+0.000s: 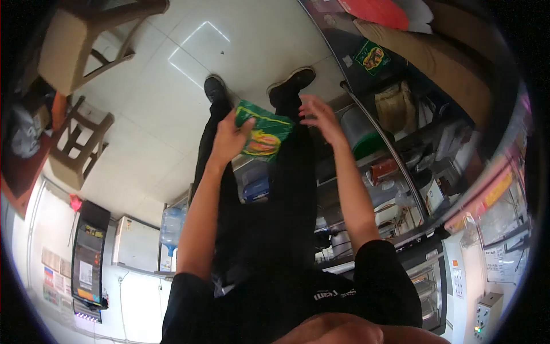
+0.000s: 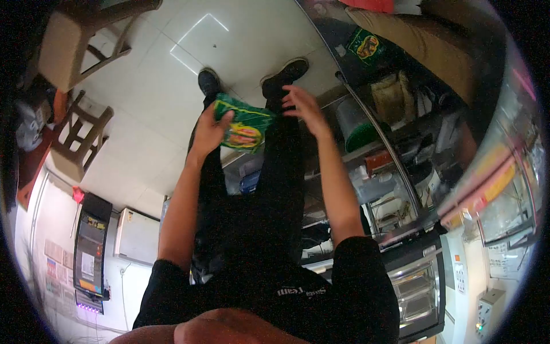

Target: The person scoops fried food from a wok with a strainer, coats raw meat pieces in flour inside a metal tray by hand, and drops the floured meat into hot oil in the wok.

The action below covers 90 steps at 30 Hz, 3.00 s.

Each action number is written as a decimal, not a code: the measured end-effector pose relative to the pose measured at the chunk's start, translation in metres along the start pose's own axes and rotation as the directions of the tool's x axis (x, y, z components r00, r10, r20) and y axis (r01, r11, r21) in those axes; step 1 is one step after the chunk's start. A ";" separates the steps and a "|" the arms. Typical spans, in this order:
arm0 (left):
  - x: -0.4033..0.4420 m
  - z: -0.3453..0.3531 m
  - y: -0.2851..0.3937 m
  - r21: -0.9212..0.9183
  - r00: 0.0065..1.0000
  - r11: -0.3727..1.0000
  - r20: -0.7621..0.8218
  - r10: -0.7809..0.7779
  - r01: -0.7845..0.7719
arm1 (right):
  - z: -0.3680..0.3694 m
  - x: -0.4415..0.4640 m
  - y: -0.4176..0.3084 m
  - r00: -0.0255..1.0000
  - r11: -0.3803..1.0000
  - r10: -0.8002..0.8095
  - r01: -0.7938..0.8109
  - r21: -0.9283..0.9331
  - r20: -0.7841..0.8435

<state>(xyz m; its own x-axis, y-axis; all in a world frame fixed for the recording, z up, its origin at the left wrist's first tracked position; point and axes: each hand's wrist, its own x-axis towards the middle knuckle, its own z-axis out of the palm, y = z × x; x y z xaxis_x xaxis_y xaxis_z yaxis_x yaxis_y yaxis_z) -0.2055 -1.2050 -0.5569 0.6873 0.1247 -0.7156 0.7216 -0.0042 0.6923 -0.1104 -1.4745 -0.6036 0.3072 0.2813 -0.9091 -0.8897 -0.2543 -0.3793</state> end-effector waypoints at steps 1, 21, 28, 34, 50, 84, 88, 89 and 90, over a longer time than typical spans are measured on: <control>0.010 -0.011 -0.018 0.073 0.998 0.997 -0.071 -0.003 0.008 | -0.026 0.038 0.009 0.999 0.998 -0.004 0.001 -0.065 -0.043; 0.100 -0.052 -0.117 0.071 0.986 0.995 -0.151 -0.064 0.076 | -0.219 0.113 0.027 0.399 0.852 -0.352 0.510 -0.114 -0.847; 0.079 -0.066 -0.026 0.073 0.994 0.992 -0.001 0.105 -0.105 | -0.273 -0.105 -0.006 -0.239 0.481 -0.428 0.756 -0.444 -0.871; 0.046 -0.078 -0.019 0.189 0.978 0.965 -0.062 0.197 -0.183 | -0.354 -0.130 -0.006 -0.433 0.768 -0.590 -0.560 -0.310 -0.681; -0.165 -0.179 0.196 -0.005 0.963 0.988 0.224 0.151 -0.154 | 0.258 -0.226 -0.123 0.744 0.648 -0.642 0.655 -0.389 0.183; -0.131 -0.128 0.593 -0.644 0.434 0.260 -0.125 0.892 -0.720 | 0.264 -0.404 -0.463 -0.239 -0.300 -0.953 0.834 -0.463 0.187; -0.122 -0.114 0.618 -0.486 0.547 0.404 -0.193 0.815 -0.775 | 0.249 -0.378 -0.488 -0.046 -0.057 -0.998 0.935 -0.350 0.042; -0.121 -0.110 0.624 -0.485 0.573 0.429 -0.197 0.796 -0.763 | 0.241 -0.362 -0.495 -0.055 -0.058 -0.998 0.954 -0.295 0.021; -0.120 -0.105 0.630 -0.483 0.596 0.451 -0.199 0.778 -0.751 | 0.237 -0.356 -0.504 -0.065 -0.063 -0.998 0.969 -0.239 -0.003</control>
<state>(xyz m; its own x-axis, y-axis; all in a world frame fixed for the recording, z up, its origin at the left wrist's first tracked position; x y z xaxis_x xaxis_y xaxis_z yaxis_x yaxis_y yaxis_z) 0.1582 -1.1181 -0.0253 0.9543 0.2686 0.1308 -0.2305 0.3835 0.8943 0.1489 -1.2269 -0.0477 0.8686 0.2329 0.4374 0.4343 0.0672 -0.8983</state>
